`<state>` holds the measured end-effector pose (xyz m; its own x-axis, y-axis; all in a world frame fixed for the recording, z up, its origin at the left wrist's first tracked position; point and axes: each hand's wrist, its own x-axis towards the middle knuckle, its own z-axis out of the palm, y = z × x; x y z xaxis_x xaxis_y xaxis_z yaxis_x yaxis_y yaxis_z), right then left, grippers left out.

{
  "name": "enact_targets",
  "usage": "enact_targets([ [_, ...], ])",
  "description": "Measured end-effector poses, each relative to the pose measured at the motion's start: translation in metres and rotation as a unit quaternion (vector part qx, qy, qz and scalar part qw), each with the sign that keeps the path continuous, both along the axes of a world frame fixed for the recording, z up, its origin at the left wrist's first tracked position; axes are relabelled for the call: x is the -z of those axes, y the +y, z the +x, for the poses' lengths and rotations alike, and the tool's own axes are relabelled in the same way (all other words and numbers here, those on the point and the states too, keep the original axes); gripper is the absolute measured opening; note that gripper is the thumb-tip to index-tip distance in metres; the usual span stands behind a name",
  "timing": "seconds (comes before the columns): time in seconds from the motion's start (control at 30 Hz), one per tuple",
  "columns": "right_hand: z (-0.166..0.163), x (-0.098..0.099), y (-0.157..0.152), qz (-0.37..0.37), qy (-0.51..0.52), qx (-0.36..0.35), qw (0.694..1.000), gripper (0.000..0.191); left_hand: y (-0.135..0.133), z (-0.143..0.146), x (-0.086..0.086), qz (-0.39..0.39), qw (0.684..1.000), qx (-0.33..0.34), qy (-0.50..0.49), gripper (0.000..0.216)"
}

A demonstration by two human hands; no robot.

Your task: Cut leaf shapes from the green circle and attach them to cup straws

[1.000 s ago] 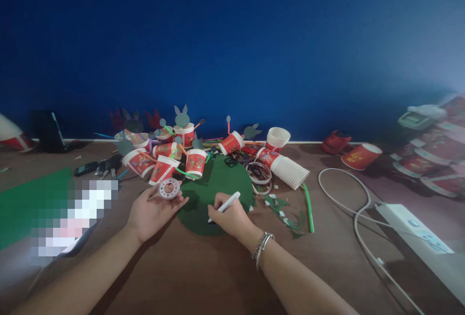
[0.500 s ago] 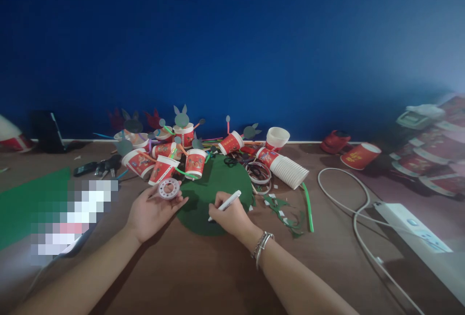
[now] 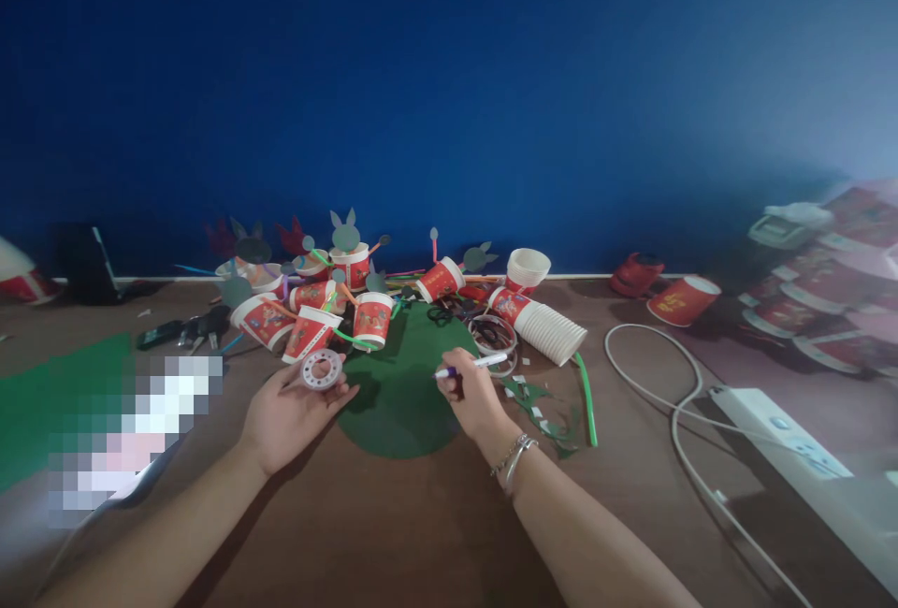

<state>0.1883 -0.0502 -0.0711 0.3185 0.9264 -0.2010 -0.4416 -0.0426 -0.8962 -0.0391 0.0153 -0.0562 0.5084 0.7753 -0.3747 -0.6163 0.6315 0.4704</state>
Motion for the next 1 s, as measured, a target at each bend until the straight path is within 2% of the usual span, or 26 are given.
enact_targets([
  [0.17, 0.007, 0.000, 0.001, 0.011, 0.028, -0.007, 1.000, 0.040, -0.001, -0.001, -0.001, 0.017, 1.000, 0.001, 0.008, 0.022],
  [0.33, 0.006, -0.001, 0.001, 0.035, 0.042, -0.004, 0.999, 0.041, -0.004, 0.001, -0.001, 0.065, 0.998, 0.008, 0.013, 0.018],
  [0.47, 0.009, -0.004, 0.001, 0.068, -0.006, 0.019, 0.998, 0.026, -0.008, 0.006, 0.002, 0.100, 0.991, -0.003, 0.087, 0.011],
  [0.53, 0.008, -0.006, 0.001, 0.063, -0.036, 0.048, 0.996, 0.023, -0.010, 0.009, 0.003, 0.141, 0.980, -0.009, 0.137, 0.014],
  [0.67, 0.003, -0.007, -0.002, 0.069, -0.042, 0.082, 0.993, 0.031, -0.014, 0.016, 0.002, 0.259, 0.924, 0.004, 0.280, 0.041],
  [0.73, 0.000, -0.007, -0.003, 0.084, -0.046, 0.077, 0.992, 0.031, -0.015, 0.022, 0.001, 0.311, 0.890, 0.016, 0.333, 0.044],
  [0.87, -0.002, -0.006, -0.004, 0.084, -0.087, 0.084, 0.989, 0.030, -0.016, 0.037, 0.002, 0.405, 0.833, 0.030, 0.375, 0.047],
  [0.93, -0.001, -0.007, -0.005, 0.076, -0.121, 0.103, 0.984, 0.028, -0.017, 0.044, 0.004, 0.465, 0.789, 0.032, 0.401, 0.048],
  [1.0, 0.001, -0.009, -0.006, 0.078, -0.162, 0.145, 0.973, 0.026, -0.018, 0.050, 0.005, 0.523, 0.729, 0.029, 0.440, 0.049],
])
